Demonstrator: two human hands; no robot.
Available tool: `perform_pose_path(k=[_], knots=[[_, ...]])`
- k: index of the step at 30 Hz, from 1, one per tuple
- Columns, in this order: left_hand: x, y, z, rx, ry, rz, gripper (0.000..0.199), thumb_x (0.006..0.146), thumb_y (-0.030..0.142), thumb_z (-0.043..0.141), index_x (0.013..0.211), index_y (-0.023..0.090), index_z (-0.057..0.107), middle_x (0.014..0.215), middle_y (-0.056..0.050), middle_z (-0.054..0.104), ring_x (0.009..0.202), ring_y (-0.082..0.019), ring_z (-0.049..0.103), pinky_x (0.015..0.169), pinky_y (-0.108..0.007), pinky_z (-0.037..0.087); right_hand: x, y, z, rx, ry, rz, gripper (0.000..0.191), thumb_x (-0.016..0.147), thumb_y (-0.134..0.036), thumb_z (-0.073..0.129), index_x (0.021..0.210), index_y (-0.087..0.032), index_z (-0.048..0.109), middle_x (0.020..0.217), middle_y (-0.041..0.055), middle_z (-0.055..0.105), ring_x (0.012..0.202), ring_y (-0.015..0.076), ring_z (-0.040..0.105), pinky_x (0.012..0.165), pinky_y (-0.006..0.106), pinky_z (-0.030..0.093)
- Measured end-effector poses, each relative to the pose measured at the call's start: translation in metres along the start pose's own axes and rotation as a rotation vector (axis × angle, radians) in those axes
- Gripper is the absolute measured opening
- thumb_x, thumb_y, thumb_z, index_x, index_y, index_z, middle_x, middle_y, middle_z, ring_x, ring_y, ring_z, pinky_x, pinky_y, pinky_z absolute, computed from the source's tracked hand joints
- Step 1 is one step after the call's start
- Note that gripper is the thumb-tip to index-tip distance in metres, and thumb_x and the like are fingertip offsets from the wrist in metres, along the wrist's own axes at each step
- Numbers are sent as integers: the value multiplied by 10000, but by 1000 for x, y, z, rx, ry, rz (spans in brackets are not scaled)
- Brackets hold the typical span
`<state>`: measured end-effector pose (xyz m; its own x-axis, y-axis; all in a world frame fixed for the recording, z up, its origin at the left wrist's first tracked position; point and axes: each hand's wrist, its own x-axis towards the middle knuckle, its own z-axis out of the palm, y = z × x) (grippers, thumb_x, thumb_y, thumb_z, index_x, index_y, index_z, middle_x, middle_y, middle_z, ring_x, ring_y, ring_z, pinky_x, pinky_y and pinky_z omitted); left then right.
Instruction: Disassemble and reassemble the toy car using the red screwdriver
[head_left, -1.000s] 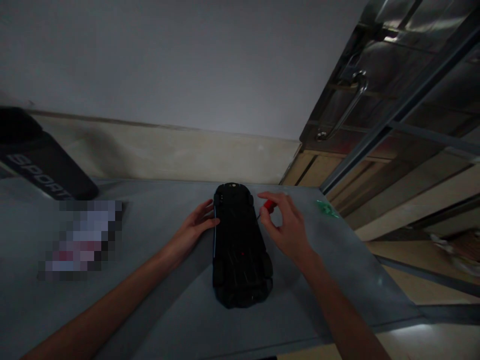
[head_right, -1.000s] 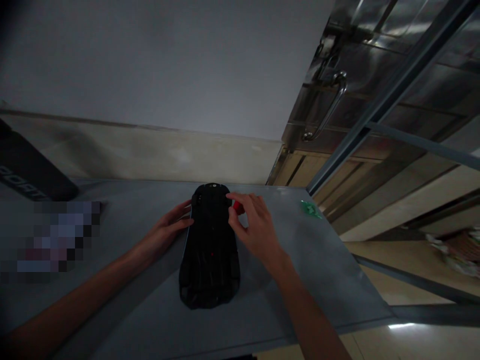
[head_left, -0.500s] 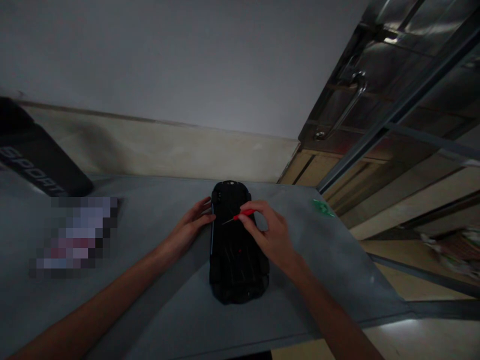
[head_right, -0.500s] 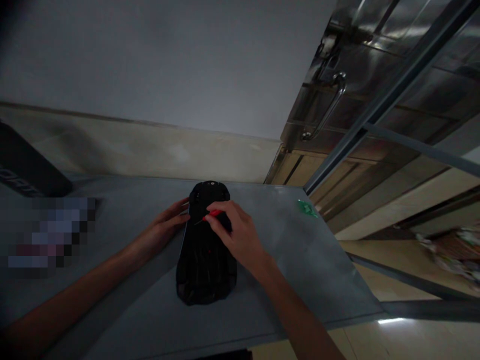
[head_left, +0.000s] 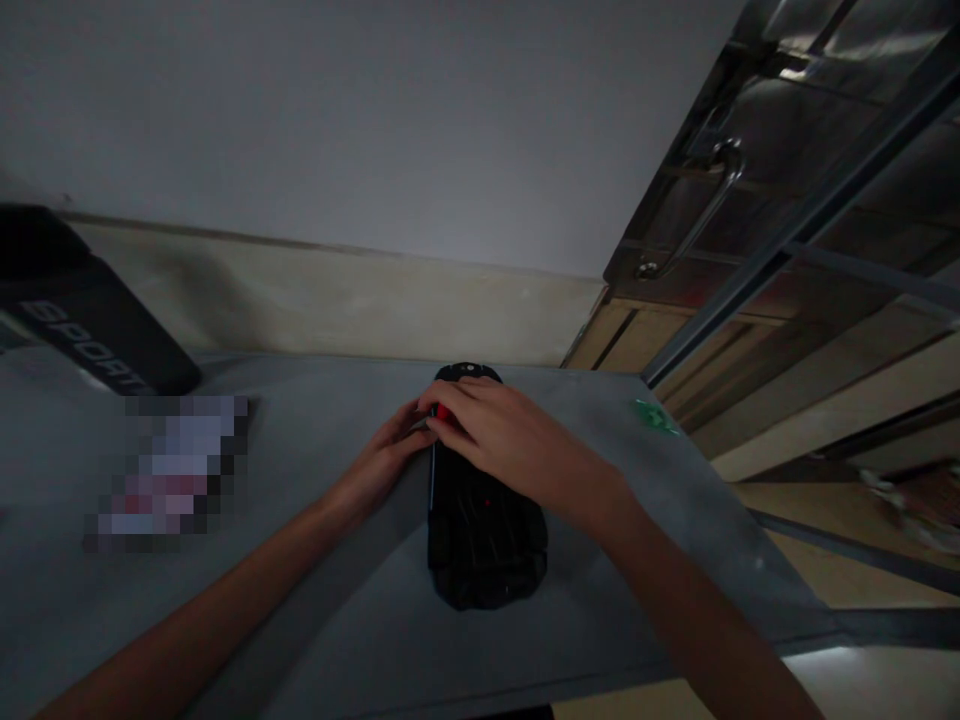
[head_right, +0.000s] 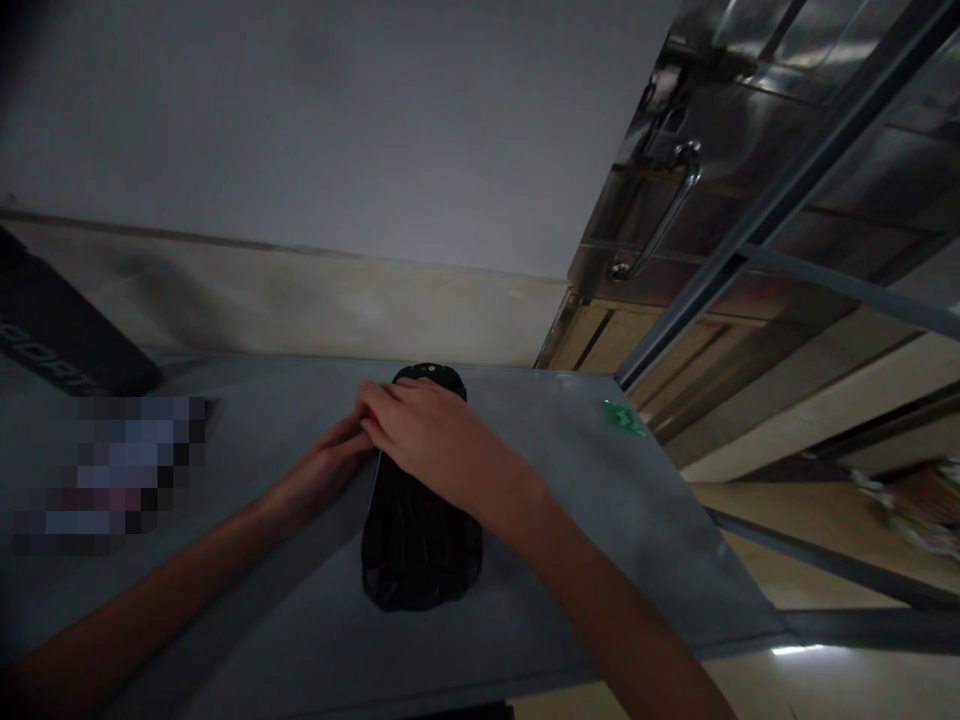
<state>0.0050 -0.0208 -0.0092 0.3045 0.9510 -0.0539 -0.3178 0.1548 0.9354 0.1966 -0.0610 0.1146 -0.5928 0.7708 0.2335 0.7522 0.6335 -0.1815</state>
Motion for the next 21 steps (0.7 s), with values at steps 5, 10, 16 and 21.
perform_pose_path(k=[5, 10, 16, 21], knots=[[0, -1, -1, 13, 4, 6, 382, 769, 349, 1021, 1113, 239, 895, 1190, -92, 933, 1434, -402, 768, 1247, -443, 543, 25, -22, -22, -170, -150, 109, 214, 1231, -170, 621, 1344, -134, 800, 1162, 132, 895, 1080, 304, 865, 860, 387, 585], [0, -5, -3, 16, 12, 24, 255, 797, 350, 1015, 975, 235, 871, 1084, -78, 925, 1397, -382, 784, 1229, -416, 557, 32, -26, -14, -186, -113, 171, 258, 1250, -260, 599, 1287, -191, 845, 1077, 123, 906, 1002, 315, 871, 762, 385, 531], [-2, -6, -5, 14, 41, 22, 271, 790, 294, 996, 1027, 235, 877, 900, -41, 873, 1284, -371, 826, 1160, -415, 613, 24, -19, -2, -209, -22, 54, 245, 1232, -165, 581, 1269, -202, 820, 1032, 89, 885, 937, 280, 851, 797, 381, 571], [-1, -5, -6, 53, 47, 28, 415, 771, 317, 994, 1167, 248, 889, 1105, -77, 929, 1426, -405, 781, 1209, -418, 605, 24, -16, -10, -158, -106, 11, 237, 1212, -143, 593, 1359, -190, 773, 1114, 105, 891, 1023, 265, 828, 902, 373, 567]])
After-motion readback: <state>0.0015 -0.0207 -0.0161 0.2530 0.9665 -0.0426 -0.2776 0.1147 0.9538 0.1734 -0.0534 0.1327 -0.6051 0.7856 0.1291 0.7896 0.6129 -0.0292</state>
